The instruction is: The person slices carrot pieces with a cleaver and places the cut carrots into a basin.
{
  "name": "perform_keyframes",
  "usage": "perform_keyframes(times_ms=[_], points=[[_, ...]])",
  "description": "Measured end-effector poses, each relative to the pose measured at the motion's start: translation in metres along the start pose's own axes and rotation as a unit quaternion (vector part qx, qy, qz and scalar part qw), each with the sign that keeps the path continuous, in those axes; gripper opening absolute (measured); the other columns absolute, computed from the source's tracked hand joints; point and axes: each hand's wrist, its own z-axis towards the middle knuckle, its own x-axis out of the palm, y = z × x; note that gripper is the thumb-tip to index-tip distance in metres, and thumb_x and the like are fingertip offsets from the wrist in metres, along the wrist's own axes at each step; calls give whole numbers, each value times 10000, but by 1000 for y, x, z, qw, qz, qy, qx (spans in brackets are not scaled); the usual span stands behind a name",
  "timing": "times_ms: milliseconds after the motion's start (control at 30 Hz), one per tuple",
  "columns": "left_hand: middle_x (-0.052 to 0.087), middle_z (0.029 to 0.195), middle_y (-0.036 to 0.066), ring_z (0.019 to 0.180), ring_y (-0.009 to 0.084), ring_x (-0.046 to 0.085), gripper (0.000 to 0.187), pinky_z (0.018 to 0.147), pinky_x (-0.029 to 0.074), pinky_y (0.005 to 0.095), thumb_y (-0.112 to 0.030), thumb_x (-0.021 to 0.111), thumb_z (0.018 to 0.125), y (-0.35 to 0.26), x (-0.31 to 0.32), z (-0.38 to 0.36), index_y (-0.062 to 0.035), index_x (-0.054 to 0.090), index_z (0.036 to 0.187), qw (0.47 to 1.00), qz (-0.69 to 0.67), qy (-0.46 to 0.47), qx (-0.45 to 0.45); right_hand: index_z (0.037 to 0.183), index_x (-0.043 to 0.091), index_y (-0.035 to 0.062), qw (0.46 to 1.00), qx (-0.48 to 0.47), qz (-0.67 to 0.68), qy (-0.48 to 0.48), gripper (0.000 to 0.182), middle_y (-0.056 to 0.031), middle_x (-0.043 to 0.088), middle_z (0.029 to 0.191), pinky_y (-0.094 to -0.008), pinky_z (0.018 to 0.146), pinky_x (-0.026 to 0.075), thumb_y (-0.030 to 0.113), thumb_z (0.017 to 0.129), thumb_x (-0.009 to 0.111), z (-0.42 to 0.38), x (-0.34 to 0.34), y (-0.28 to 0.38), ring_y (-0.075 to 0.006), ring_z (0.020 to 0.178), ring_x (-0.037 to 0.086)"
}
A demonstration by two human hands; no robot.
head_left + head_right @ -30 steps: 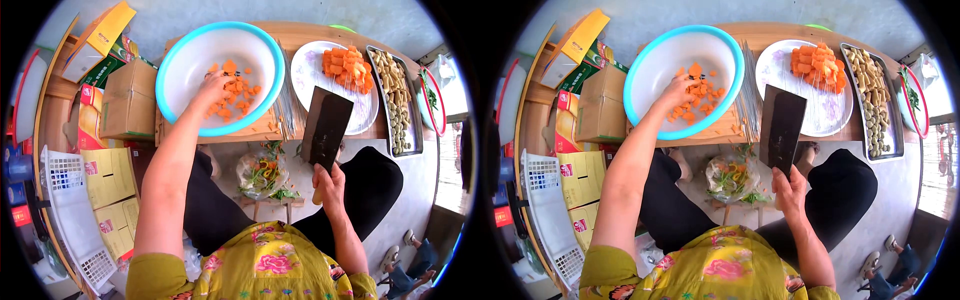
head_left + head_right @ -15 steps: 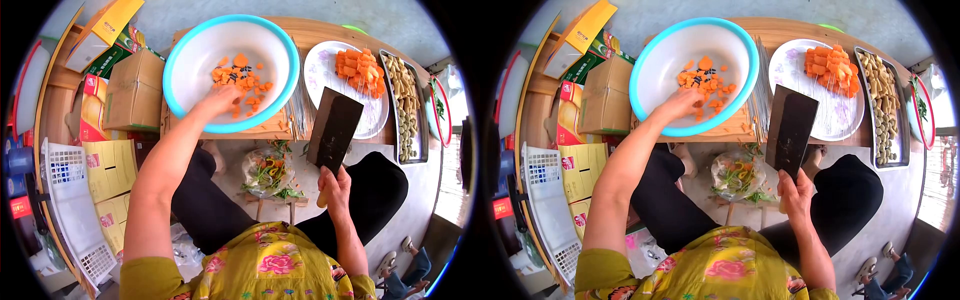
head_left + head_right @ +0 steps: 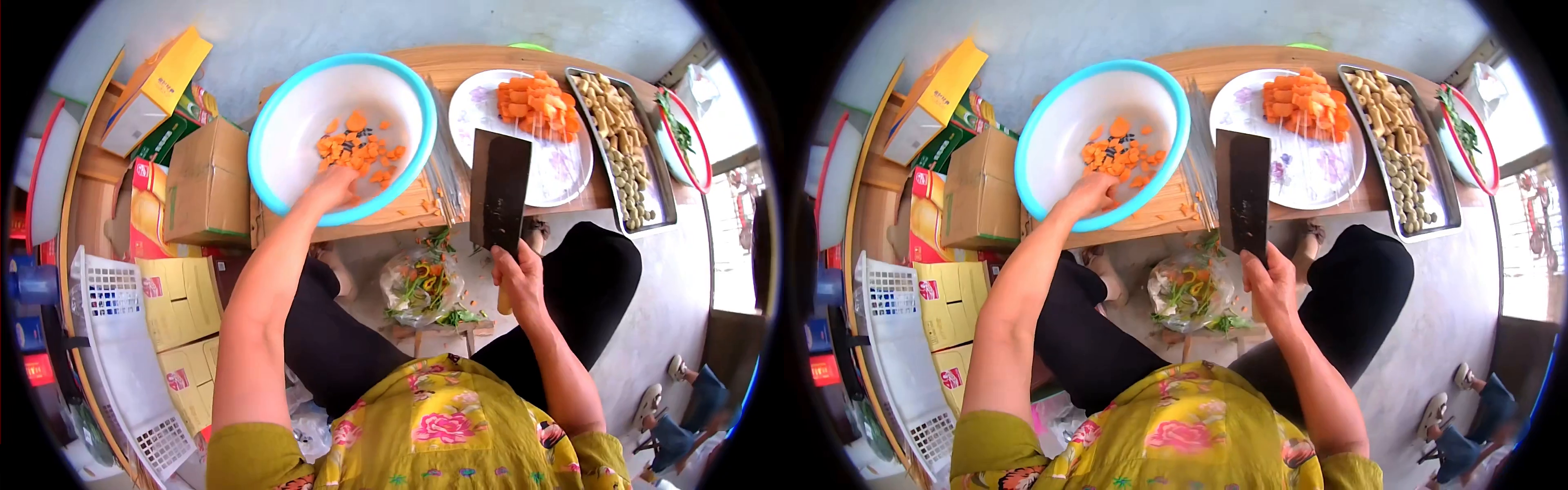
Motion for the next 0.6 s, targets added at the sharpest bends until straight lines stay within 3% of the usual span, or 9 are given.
perform_keyframes(times_ms=[67, 200, 267, 300, 333, 400, 467, 533, 600], points=[[656, 770, 142, 790, 312, 647, 180, 669, 498, 411, -98, 702, 632, -1, -7, 0, -42, 639, 791, 995, -28, 29, -90, 916, 577, 21, 1000, -3, -3, 4, 116, 19, 479, 590, -228, 505, 354, 133, 925, 550, -1, -1, 4, -54, 527, 435], [643, 687, 95, 715, 206, 653, 122, 628, 507, 321, -39, 669, 686, 2, -6, 0, -29, 640, 804, 996, -38, -65, -55, 856, 546, 43, 998, 10, 66, 23, 144, 0, 500, 596, -238, 508, 381, 170, 923, 548, -1, -2, 8, -76, 521, 463], [664, 743, 79, 745, 150, 660, 151, 663, 528, 275, -49, 671, 754, -32, -39, -5, -17, 647, 899, 925, -299, -65, -224, 863, 529, 56, 994, 14, 99, 32, 127, -16, 507, 607, -248, 514, 392, 167, 922, 548, -3, -1, 16, -99, 518, 470], [668, 811, 74, 757, 123, 650, 123, 674, 535, 257, -26, 643, 818, -48, -45, -12, 7, 620, 934, 891, -407, -112, -166, 871, 512, 68, 990, 22, 131, 44, 114, -31, 515, 618, -257, 519, 403, 164, 921, 548, -3, -1, 19, -122, 514, 476], [668, 811, 74, 757, 123, 650, 123, 674, 535, 257, -26, 643, 818, -69, -49, -21, 7, 620, 934, 892, -405, -110, -166, 871, 512, 68, 990, 23, 133, 44, 114, -31, 515, 618, -257, 519, 403, 164, 921, 548, -2, -1, 18, -122, 514, 476], [666, 844, 74, 759, 125, 645, 101, 698, 531, 251, 21, 607, 844, -115, -47, -42, 23, 612, 945, 813, -547, -192, -59, 893, 511, 66, 987, 34, 151, 44, 84, -40, 515, 622, -264, 522, 417, 138, 920, 545, 1, -2, 18, -138, 514, 486], [662, 849, 68, 774, 114, 632, 118, 735, 522, 242, 57, 599, 837, -150, -29, -59, 15, 615, 947, 810, -536, -237, -22, 911, 527, 61, 984, 53, 165, 36, 77, -56, 568, 661, -252, 524, 418, 119, 904, 578, 2, 2, 21, -128, 523, 492], [582, 1002, 46, 882, 110, 607, 139, 784, 512, 233, 120, 601, 810, -183, -11, -75, 34, 622, 916, 826, -477, -301, 10, 947, 543, 51, 984, 37, 166, 46, 116, -85, 634, 742, -235, 524, 415, 111, 883, 619, 1, 10, 23, -115, 538, 496], [567, 981, 44, 869, 107, 609, 98, 750, 512, 254, 79, 633, 797, -215, 1, -85, 38, 616, 885, 784, -510, -350, 51, 990, 555, 43, 983, 18, 169, 63, 162, -107, 670, 833, -225, 531, 414, 113, 870, 639, 1, 15, 19, -101, 563, 493]])
